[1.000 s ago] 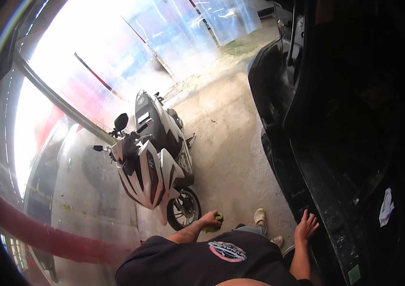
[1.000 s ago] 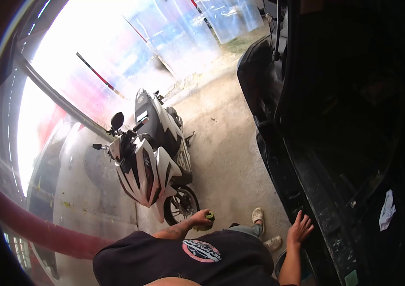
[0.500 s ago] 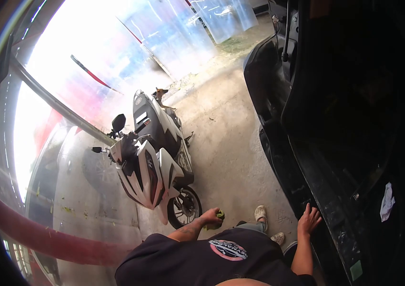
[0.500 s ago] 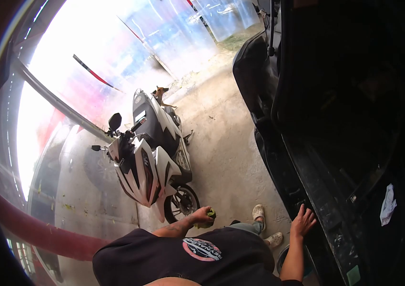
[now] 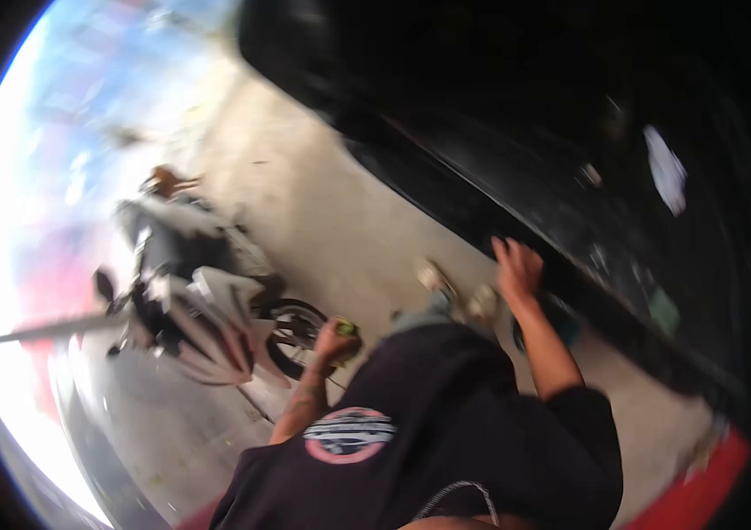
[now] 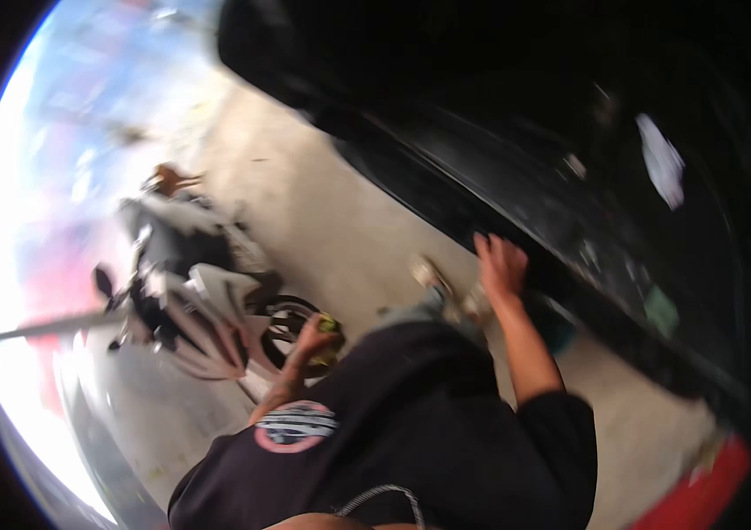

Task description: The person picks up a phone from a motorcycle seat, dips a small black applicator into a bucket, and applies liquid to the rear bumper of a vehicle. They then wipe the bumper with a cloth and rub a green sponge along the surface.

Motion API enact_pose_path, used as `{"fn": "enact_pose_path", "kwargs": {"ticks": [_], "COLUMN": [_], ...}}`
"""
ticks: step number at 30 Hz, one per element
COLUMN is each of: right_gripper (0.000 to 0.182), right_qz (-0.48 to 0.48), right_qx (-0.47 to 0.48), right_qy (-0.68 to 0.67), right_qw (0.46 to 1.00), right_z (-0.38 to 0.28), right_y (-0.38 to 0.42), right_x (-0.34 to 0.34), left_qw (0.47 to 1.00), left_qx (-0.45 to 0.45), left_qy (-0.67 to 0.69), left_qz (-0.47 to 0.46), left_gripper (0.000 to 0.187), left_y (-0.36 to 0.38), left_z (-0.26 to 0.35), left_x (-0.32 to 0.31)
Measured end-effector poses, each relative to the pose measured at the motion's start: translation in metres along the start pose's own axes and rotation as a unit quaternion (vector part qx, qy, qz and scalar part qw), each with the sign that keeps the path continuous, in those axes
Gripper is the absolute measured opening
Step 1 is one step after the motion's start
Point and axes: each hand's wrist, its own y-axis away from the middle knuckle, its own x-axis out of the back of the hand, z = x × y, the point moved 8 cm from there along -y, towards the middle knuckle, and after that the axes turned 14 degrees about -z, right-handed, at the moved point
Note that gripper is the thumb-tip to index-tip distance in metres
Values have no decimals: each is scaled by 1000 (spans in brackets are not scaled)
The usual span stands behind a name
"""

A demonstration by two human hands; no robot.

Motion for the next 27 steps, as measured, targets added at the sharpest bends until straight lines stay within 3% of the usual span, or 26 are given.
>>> {"fn": "enact_pose_path", "kwargs": {"ticks": [1, 3, 10, 15, 20, 27], "right_gripper": [39, 42, 45, 46, 55, 58], "right_qz": [-9, -28, -62, -67, -56, -63], "right_qx": [7, 6, -60, -27, -85, -68], "right_qy": [6, 11, 8, 8, 8, 10], "right_qw": [1000, 1000, 996, 997, 995, 996], "right_z": [0, 4, 5, 3, 13, 19], "right_y": [10, 21, -7, 24, -22, 22], "right_x": [0, -5, -11, -19, -8, -6], "left_qw": [999, 993, 992, 996, 996, 996], "left_qx": [-45, -103, -83, -92, -68, -83], "left_qy": [-23, -62, -89, -18, -46, -14], "left_qz": [-3, 8, -14, -9, -29, -29], "left_gripper": [47, 47, 48, 45, 46, 46], "left_y": [-38, -53, -55, -45, -51, -46], "left_z": [-41, -60, -84, -74, -73, -50], "left_x": [1, 0, -1, -1, -6, -4]}}
